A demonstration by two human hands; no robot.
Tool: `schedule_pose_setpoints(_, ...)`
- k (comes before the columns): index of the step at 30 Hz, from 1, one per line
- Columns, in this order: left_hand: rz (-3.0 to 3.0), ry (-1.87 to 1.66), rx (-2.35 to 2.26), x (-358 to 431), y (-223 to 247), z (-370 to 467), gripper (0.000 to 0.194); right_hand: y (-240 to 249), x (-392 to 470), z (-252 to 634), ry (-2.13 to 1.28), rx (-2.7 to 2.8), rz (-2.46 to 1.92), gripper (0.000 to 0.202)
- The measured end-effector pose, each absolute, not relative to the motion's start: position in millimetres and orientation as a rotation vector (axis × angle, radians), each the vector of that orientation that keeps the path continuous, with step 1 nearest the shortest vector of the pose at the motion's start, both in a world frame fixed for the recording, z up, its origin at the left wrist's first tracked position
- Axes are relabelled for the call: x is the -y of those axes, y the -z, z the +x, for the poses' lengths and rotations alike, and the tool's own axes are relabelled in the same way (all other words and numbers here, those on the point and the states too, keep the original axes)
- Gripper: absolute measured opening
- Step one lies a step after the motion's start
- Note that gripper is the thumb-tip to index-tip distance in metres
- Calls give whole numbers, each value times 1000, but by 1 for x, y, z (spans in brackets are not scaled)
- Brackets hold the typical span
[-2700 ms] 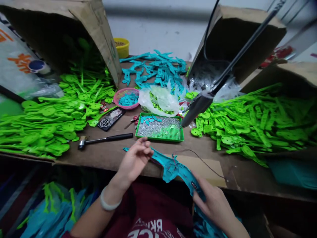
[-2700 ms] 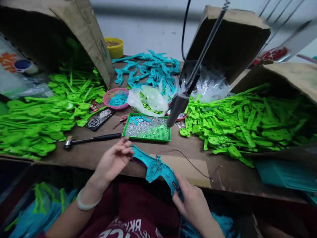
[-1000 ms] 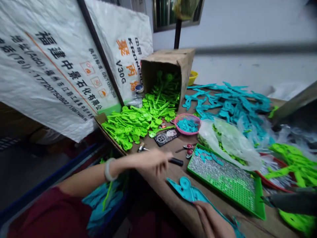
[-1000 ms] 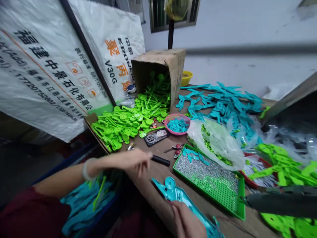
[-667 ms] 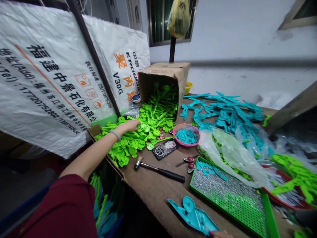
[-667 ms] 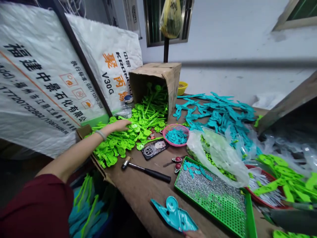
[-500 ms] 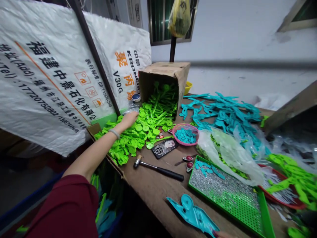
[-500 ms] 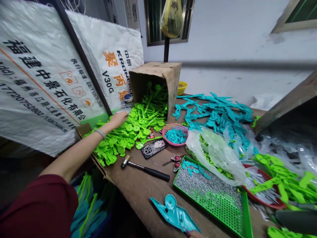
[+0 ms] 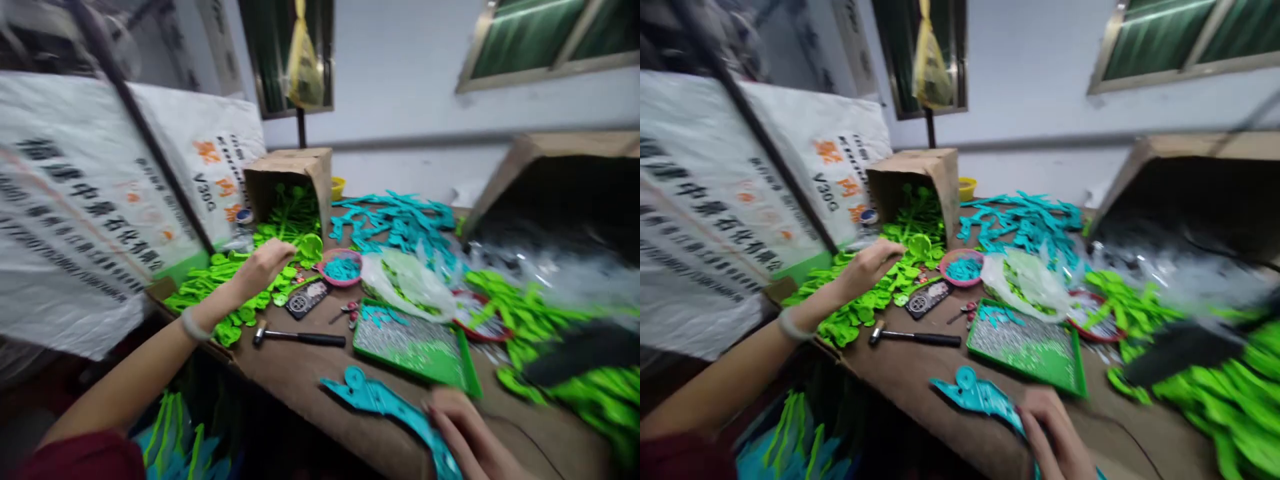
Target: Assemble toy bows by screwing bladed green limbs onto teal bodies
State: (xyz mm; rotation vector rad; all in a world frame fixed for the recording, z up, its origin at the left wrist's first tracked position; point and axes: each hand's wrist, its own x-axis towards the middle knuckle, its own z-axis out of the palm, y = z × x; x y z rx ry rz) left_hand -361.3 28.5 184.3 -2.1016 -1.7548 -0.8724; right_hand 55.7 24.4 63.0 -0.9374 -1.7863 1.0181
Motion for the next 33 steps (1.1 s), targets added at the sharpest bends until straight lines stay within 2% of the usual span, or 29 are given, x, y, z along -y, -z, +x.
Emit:
schedule_pose_setpoints(4, -2787, 607, 1510, -14, -173, -270, 19, -106, -43, 26, -1225, 1817, -692, 26)
schedule_pose_setpoints(7, -3016, 418, 1400, -7, -170, -239, 21, -104, -50, 11, -1438, 1809, -601, 25)
schedule_pose_setpoints(9, -2984, 528, 1297, 1, -163, -228, 19, -94, -45, 7, -1464, 1731, -650, 23)
schedule_pose_setpoints(11, -2692, 931, 1307, 12, -148, -215, 15, -82, -37, 6, -1418, 1582, -710, 21)
schedule_pose_setpoints(14, -1886, 1902, 1613, 28, -113, -179, 34, -69, -25, 6, -1298, 1380, -749, 19)
schedule_pose_setpoints(17, -1650, 2822, 2031, 34, -76, -140, 37, -63, -15, 5, -1259, 1463, -760, 19)
schedule_pose_setpoints(19, -1499, 3149, 2139, 32, -59, -125, 39, -63, -9, 7, -1189, 1495, -805, 19)
schedule_pose_setpoints(20, -1385, 3206, 2152, 31, -54, -123, 39, -64, -8, 9, -1170, 1439, -840, 20)
schedule_pose_setpoints(23, -1398, 3057, 2286, 36, -48, -125, 37, -71, -6, 18, -1382, 1224, -937, 21)
schedule_pose_setpoints(25, -1784, 2799, 2423, 45, -49, -128, 40, -79, -7, 21, -1619, 1288, -922, 22)
schedule_pose_setpoints(28, -2264, 2483, 2461, 62, -51, -127, 48, -91, -6, 21, -1728, 1500, -887, 24)
schedule_pose_setpoints(33, -2324, 2516, 2545, 72, -46, -129, 51, -92, -5, 17, -1816, 1427, -1012, 31)
